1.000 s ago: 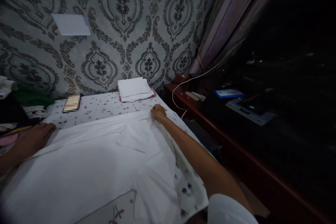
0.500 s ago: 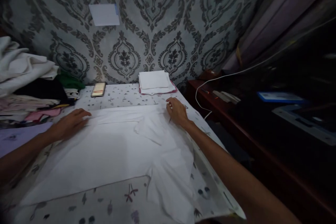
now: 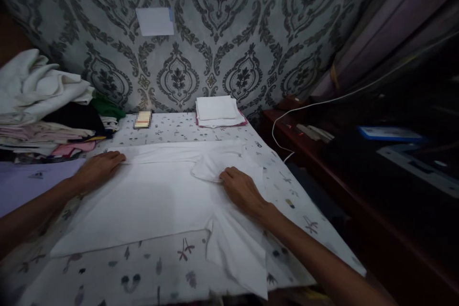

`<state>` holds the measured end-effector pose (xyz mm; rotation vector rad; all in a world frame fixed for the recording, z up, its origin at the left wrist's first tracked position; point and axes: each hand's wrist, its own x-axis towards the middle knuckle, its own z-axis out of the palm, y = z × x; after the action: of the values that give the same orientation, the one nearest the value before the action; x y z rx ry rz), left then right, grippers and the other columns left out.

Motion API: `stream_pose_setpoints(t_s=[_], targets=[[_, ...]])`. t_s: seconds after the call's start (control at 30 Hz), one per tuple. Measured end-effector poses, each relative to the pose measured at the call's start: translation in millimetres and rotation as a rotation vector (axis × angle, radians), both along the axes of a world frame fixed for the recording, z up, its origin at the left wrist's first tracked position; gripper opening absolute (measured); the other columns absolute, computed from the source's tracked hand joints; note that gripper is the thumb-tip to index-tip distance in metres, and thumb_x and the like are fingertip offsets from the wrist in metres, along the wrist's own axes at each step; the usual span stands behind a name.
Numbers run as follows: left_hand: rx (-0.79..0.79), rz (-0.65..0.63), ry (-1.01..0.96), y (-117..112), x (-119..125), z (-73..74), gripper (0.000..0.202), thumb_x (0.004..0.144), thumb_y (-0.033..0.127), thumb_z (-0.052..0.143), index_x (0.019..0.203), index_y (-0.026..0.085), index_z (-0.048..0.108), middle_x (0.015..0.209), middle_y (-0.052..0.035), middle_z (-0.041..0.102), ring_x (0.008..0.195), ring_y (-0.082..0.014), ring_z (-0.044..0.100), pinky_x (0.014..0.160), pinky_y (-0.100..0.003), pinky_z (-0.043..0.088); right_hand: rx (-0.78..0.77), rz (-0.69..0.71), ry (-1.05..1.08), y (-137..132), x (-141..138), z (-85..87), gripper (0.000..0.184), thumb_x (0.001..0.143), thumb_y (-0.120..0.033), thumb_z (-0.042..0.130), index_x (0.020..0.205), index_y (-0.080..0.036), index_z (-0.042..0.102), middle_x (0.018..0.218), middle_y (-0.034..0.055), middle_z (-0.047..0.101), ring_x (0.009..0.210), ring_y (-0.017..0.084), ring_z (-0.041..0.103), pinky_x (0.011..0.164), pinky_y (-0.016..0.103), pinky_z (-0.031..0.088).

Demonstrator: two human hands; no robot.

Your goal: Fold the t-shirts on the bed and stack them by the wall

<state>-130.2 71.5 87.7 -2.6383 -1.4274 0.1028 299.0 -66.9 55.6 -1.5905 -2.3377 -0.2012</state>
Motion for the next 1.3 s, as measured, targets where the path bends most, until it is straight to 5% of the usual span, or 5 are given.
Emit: stream_pose_setpoints(t_s=[0.13, 0.4, 0.73, 0.93, 1.3], targets=[[0.037, 0.051, 0.056, -3, -2, 7.9, 0.035, 0.090, 0.017, 0.033, 0.108, 0.020, 0.062, 0.113, -0.0112, 0.067, 0.102, -0.0264, 0.064, 0.083, -0.039, 0.050, 0.051, -0.034, 0.170, 1, 24, 25.5, 0.021, 0.086, -0.012, 0.043, 0.092, -0.020, 0.062, 0.091, 0.0071, 0.066, 0.077, 0.018, 0.061, 0.066, 0.029, 0.048], [-0.070, -0.044, 0.002, -16, 1, 10.7, 0.035, 0.087, 0.024, 0.038, 0.113, 0.019, 0.061, 0.117, -0.0112, 0.066, 0.106, -0.0287, 0.062, 0.091, -0.045, 0.048, -0.355, 0.004, 0.375, 13, 21, 38.7, 0.026, 0.091, -0.038, 0.048, 0.088, -0.023, 0.068, 0.088, 0.0057, 0.070, 0.079, 0.021, 0.064, 0.072, 0.033, 0.051], [-0.235, -0.066, 0.104, -27, 26, 15.7, 0.030, 0.088, 0.011, 0.037, 0.102, 0.022, 0.060, 0.103, -0.0082, 0.066, 0.094, -0.0239, 0.064, 0.070, -0.032, 0.048, -0.272, 0.175, 0.255, 123, -61, -2.2, 0.028, 0.092, -0.035, 0.055, 0.110, -0.019, 0.069, 0.112, 0.0112, 0.066, 0.109, 0.024, 0.058, 0.098, 0.040, 0.044], [-0.288, -0.098, -0.026, -21, 35, 22.7, 0.023, 0.088, 0.018, 0.041, 0.102, 0.023, 0.058, 0.105, -0.0054, 0.067, 0.094, -0.0218, 0.063, 0.075, -0.033, 0.048, -0.293, 0.102, 0.145, 121, -87, -4.9, 0.047, 0.088, -0.050, 0.062, 0.127, -0.024, 0.061, 0.126, 0.0122, 0.056, 0.117, 0.029, 0.051, 0.100, 0.048, 0.040], [-0.407, -0.484, -0.310, -63, 87, -21.5, 0.045, 0.098, 0.027, 0.035, 0.142, 0.018, 0.043, 0.151, -0.0131, 0.045, 0.140, -0.0231, 0.040, 0.116, -0.038, 0.032, -0.134, 0.128, -0.109, 108, -119, 1.8, 0.023, 0.090, -0.007, 0.045, 0.092, -0.020, 0.065, 0.103, 0.0119, 0.065, 0.099, 0.025, 0.056, 0.075, 0.034, 0.048]])
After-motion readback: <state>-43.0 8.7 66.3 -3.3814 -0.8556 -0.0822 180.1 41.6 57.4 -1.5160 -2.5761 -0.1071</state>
